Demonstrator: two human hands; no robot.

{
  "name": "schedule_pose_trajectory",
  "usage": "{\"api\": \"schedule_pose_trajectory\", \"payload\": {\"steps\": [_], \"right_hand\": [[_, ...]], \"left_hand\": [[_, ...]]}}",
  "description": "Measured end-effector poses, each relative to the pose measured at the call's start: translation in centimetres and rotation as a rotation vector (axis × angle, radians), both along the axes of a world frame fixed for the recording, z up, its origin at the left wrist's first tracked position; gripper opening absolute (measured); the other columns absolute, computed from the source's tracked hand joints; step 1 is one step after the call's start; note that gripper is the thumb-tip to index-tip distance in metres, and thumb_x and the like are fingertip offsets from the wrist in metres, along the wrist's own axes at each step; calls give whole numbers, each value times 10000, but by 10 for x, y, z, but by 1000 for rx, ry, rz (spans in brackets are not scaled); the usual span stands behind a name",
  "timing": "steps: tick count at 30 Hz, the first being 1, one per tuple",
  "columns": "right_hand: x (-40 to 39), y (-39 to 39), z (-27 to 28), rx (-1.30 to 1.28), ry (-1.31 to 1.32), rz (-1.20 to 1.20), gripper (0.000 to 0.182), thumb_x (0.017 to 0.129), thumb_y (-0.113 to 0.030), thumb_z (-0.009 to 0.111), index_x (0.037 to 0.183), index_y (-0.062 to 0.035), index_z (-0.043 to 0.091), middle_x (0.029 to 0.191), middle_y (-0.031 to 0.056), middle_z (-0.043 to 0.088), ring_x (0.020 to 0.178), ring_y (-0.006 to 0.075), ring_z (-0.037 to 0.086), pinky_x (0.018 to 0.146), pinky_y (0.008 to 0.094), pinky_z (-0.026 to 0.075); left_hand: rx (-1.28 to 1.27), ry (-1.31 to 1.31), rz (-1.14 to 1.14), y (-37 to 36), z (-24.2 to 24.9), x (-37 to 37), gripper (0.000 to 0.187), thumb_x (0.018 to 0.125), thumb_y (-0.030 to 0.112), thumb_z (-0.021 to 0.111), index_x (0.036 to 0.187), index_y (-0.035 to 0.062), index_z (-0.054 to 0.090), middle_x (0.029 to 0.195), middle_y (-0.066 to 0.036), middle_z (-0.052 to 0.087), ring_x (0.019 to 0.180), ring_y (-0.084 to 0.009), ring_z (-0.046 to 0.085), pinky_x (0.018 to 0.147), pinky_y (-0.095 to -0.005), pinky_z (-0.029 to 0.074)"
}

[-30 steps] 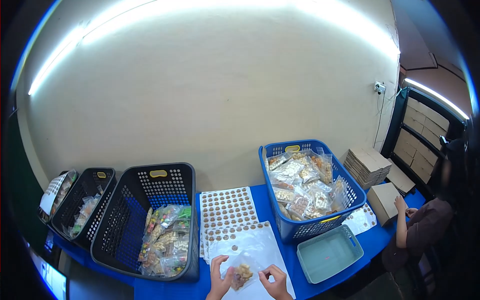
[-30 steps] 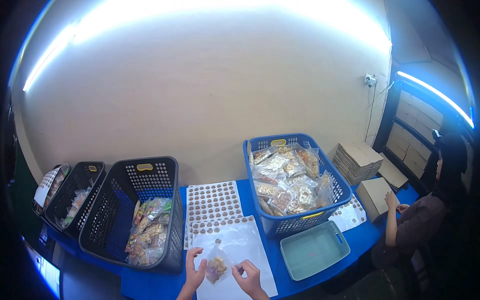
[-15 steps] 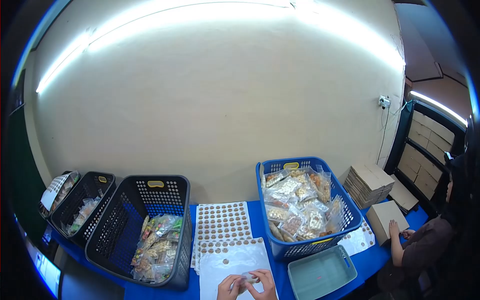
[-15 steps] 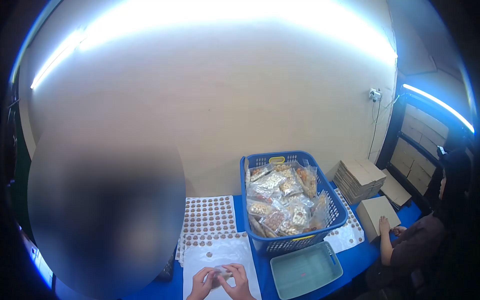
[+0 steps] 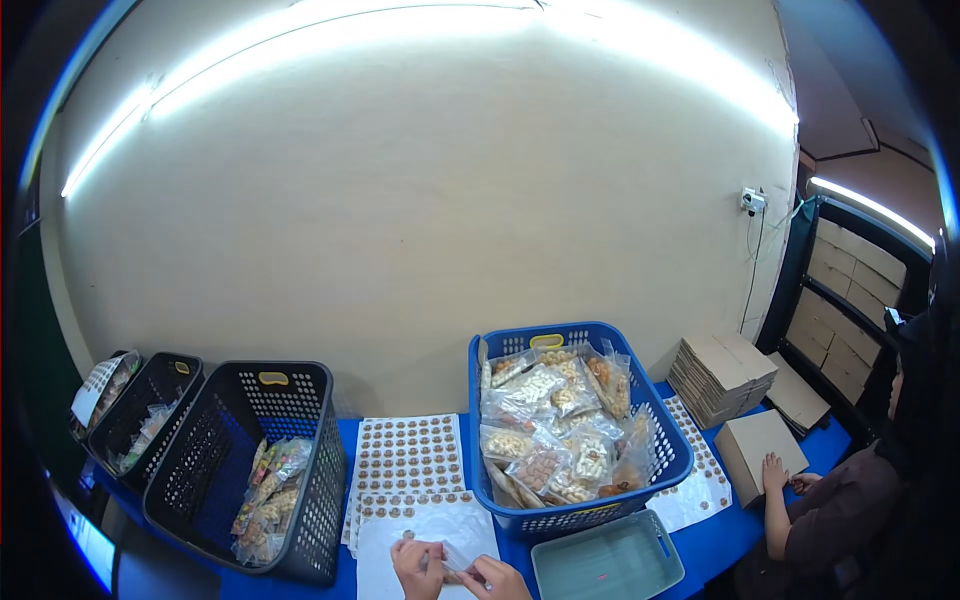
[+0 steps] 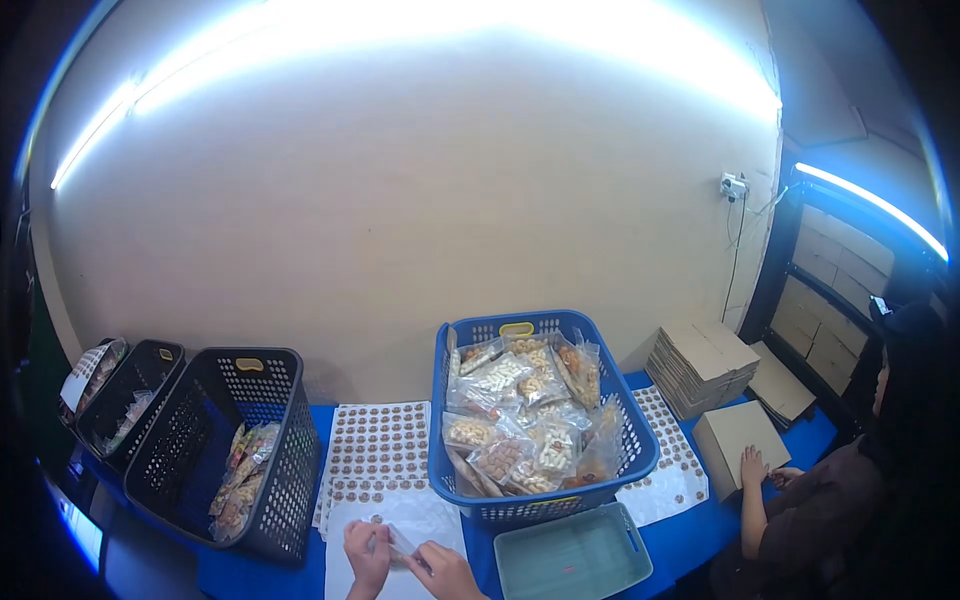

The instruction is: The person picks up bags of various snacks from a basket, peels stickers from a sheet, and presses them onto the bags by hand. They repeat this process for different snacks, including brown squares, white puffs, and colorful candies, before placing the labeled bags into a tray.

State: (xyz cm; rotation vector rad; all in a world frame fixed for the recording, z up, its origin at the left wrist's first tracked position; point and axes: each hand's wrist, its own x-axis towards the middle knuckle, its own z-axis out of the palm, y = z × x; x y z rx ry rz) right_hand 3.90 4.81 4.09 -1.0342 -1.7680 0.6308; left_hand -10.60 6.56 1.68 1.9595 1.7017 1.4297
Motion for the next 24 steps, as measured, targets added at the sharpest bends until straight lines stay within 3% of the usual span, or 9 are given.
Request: {"api": "schedule_pose_trajectory", "payload": {"steps": [3, 6, 8, 11, 14, 15, 19, 22, 24], "right_hand": [[21, 1, 3, 33, 22, 72, 171, 745, -137, 577, 680, 1, 498, 659, 145, 485, 593, 327, 474, 542, 371, 384], [48, -8, -8, -36, 3, 124, 187, 758, -135, 568, 660, 2, 487, 630, 140, 462, 558, 307, 460, 521, 352, 371], [66, -20, -34, -133, 29, 116, 201, 770, -140, 563, 649, 2, 488, 618, 128, 460, 541, 267, 465, 509, 333, 368], [99, -25, -87, -337, 108, 69, 210, 796, -161, 553, 663, -3, 513, 630, 89, 492, 552, 175, 486, 508, 297, 377], [122, -28, -101, -632, 224, 149, 196, 825, -191, 533, 740, -16, 548, 677, 38, 535, 590, 101, 491, 528, 259, 396], [124, -25, -99, -696, 300, 230, 194, 833, -203, 525, 774, -20, 557, 695, 24, 542, 599, 91, 489, 536, 250, 402], [115, -28, -76, -782, 563, 483, 231, 840, -242, 531, 906, -22, 561, 705, -8, 532, 589, 72, 471, 535, 218, 400], [116, -33, -37, -831, 540, 400, 252, 829, -265, 552, 853, -16, 579, 655, -28, 510, 570, 58, 450, 519, 202, 373], [126, -28, -28, -835, 482, 384, 259, 823, -274, 560, 824, -17, 593, 636, -35, 503, 565, 54, 442, 513, 198, 363]], "left_hand": [[247, 92, 63, 4, 11, 21, 117, 781, 90, 520, 689, 29, 560, 654, -76, 547, 618, -208, 512, 708, -289, 384], [141, -343, 179, 18, -19, 13, 186, 793, 167, 542, 867, 5, 491, 776, -63, 511, 693, -208, 488, 700, -305, 384], [219, -985, 373, 33, 7, -10, 222, 858, 242, 474, 759, 44, 463, 682, -20, 446, 642, -140, 454, 672, -267, 378], [170, -1389, 7, 24, 31, -35, 295, 904, 299, 381, 676, 117, 425, 565, 30, 339, 540, -78, 346, 714, -232, 370], [6, -1755, -825, 21, 21, -20, 303, 904, 319, 362, 680, 130, 440, 568, 46, 350, 540, -76, 356, 740, -293, 364], [-48, -1997, -944, 20, 16, -3, 320, 901, 316, 349, 644, 144, 432, 545, 49, 338, 520, -73, 350, 756, -341, 357], [-495, -2430, -1106, 7, 13, 71, 367, 896, 283, 322, 550, 182, 388, 479, 73, 287, 467, -61, 319, 739, -310, 316], [-756, -2327, -1119, -3, -6, 106, 350, 901, 253, 320, 566, 163, 366, 466, 76, 293, 441, -61, 294, 655, -261, 288], [-670, -2153, -949, -4, -7, 106, 351, 903, 249, 316, 562, 164, 335, 452, 76, 243, 423, -61, 258, 626, -247, 277]]}}
